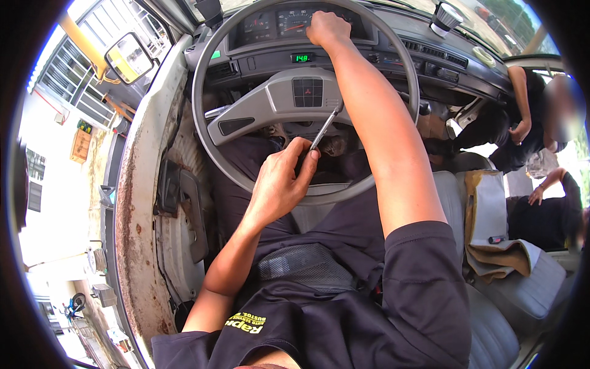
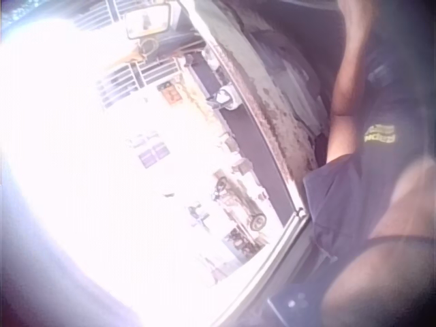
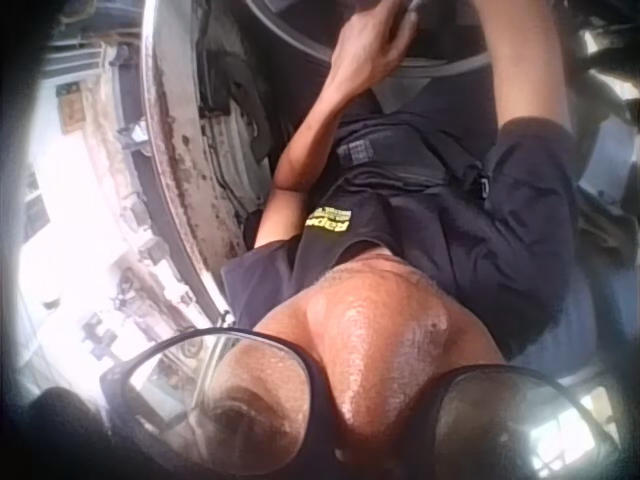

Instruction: The person uses a wrench to tighten bolts on the sun visor and steering column inside a truck cab. They work on the sun visor first, then move to the steering wheel area, while two men stand by the open door and a woman briefly appears.

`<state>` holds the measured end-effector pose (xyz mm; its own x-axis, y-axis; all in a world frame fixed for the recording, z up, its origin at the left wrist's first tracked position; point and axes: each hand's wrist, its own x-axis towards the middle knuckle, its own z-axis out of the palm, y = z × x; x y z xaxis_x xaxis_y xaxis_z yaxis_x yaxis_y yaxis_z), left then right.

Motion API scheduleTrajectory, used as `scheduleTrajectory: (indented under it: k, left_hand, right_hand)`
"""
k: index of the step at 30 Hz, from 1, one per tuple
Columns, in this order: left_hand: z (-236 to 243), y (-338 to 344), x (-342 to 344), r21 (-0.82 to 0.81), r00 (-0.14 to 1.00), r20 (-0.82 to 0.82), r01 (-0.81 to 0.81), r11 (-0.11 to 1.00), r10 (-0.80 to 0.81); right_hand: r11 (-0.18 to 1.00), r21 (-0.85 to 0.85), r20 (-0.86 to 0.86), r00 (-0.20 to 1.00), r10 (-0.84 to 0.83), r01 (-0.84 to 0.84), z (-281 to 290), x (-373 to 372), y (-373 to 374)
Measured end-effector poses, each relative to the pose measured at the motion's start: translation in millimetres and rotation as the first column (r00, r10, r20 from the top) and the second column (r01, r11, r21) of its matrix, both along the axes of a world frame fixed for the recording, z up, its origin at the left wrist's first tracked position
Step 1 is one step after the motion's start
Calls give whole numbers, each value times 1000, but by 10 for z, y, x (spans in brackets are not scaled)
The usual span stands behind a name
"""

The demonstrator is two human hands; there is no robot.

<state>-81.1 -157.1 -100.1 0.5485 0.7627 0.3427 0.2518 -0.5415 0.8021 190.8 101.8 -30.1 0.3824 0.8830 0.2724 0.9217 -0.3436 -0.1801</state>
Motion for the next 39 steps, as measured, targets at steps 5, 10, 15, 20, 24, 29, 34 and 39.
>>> scheduleTrajectory:
  k: [5,10,15,20,24,29,34,39]
  left_hand:
    - [-13,-6,9,-9,1000,1,-4,1000,4]
    - [67,-14,-17,-40,998,-65,8,999,-11]
    - [72,-20,-33,-52,997,-82,5,999,-9]
    - [111,-19,-9,-50,995,-98,19,999,-23]
    - [88,-9,-40,-50,996,-83,4,999,-8]
    - [22,-11,-13,7,1000,-19,-9,1000,9]
    - [10,-15,-8,18,1000,-14,-9,1000,9]
    - [14,-13,-15,17,1000,-7,-14,1000,14]
  right_hand:
    - [1000,-28,-17,1000,14,-14,52,-2,-73]
    - [997,-30,61,996,66,-65,69,-77,-47]
    - [992,-50,127,985,119,-114,22,-106,-27]
    - [992,-76,138,984,109,-99,-44,74,42]
    - [995,-17,117,988,104,-102,30,-74,-98]
    - [993,-74,99,990,102,-95,66,-26,-98]
    - [984,-132,145,980,140,-121,-12,62,1]
    - [978,-161,150,976,156,-132,-12,46,19]
